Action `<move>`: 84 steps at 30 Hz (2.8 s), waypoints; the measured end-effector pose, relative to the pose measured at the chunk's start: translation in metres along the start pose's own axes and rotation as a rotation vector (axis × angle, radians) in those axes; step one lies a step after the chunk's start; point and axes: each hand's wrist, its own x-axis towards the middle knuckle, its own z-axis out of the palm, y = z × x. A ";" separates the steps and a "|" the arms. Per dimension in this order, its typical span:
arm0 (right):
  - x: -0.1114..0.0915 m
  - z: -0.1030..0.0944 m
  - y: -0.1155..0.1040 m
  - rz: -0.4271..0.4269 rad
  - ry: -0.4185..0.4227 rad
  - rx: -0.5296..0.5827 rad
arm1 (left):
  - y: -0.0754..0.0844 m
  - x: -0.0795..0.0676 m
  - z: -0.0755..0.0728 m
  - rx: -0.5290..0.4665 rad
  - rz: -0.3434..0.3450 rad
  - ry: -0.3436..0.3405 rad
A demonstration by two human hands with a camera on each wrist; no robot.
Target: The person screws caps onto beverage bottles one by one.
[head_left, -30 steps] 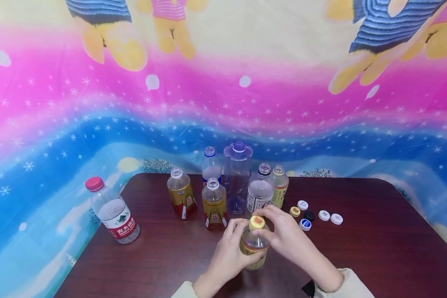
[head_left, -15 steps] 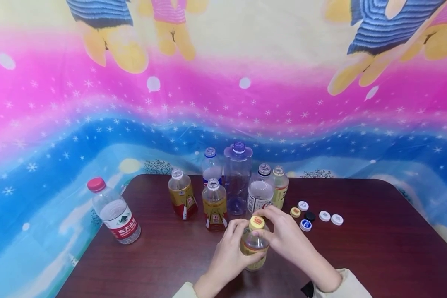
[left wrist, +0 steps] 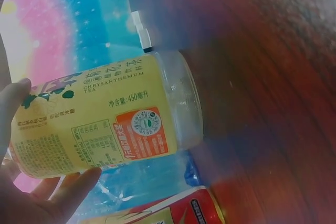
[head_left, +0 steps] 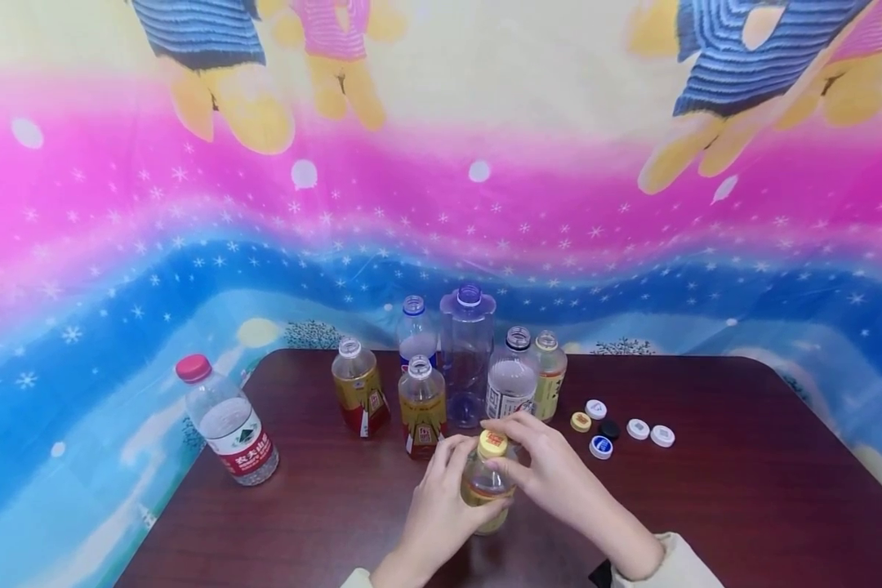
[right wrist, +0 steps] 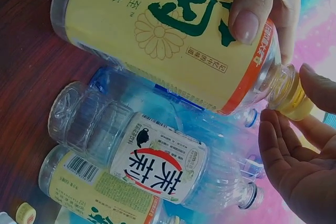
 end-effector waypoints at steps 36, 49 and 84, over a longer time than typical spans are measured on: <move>-0.044 -0.062 0.159 0.687 0.017 -0.170 | -0.106 0.011 -0.103 0.176 -0.411 0.403; -0.060 -0.069 0.192 0.774 -0.101 -0.251 | -0.136 0.030 -0.102 0.142 -0.518 0.364; -0.072 -0.067 0.229 0.657 -0.200 -0.342 | -0.140 0.034 -0.096 0.142 -0.550 0.400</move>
